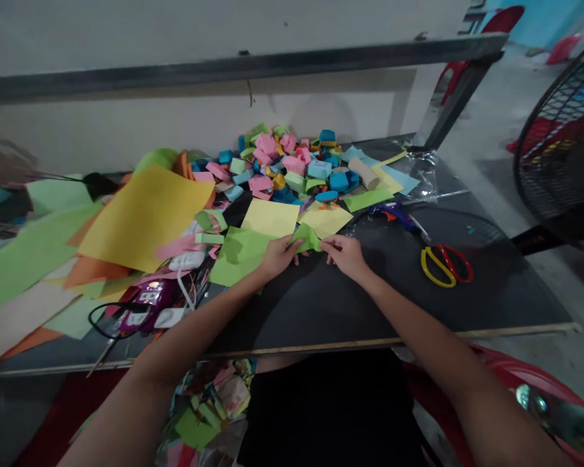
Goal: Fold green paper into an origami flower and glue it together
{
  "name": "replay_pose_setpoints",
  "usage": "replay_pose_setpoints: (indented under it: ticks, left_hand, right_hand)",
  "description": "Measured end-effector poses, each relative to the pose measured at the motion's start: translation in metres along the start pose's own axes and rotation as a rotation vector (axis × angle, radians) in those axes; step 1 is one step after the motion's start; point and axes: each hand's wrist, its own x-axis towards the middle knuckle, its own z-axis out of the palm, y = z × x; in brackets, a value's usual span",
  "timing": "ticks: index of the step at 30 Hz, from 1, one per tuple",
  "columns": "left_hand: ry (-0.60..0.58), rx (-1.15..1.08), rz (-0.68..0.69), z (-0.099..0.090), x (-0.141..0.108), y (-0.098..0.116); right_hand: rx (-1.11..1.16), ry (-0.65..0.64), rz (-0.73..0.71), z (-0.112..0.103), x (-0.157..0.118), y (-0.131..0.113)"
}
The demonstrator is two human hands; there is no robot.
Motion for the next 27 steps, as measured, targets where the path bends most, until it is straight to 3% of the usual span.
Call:
replay_pose_setpoints:
  ticks: [4,7,10,14,18,23,27]
  left_hand:
    - [0.01,-0.2,-0.06,-0.001,0.001,-0.005]
    - [-0.042,-0.224,-0.041,-0.003,0.0,-0.01]
    - [-0.113,-0.141,0.017,-0.008,0.003,-0.012]
    - [-0.172,0.153,0.175,-0.021,0.015,-0.001]
    - [-0.221,0.197,0.17,-0.028,0.022,0.017]
    - [-0.244,-0.009,0.03,-0.017,0.013,0.013]
    - [-0.163,-0.048,0.037,-0.006,0.008,0.002]
  right_hand:
    - [0.032,0.017,0.011,-0.002,0.009,-0.007]
    - [0.029,-0.014,0.014,-0.008,0.011,-0.009]
    - [-0.01,-0.036,0.009,-0.018,0.009,-0.007]
    - [-0.098,-0.071,0.002,-0.029,0.007,-0.006]
    - [-0.087,-0.155,-0.014,-0.035,0.008,-0.007]
    - [-0.12,-0.234,-0.015,-0.046,0.013,-0.009]
    - [-0.163,-0.283,-0.018,-0.049,0.017,-0.009]
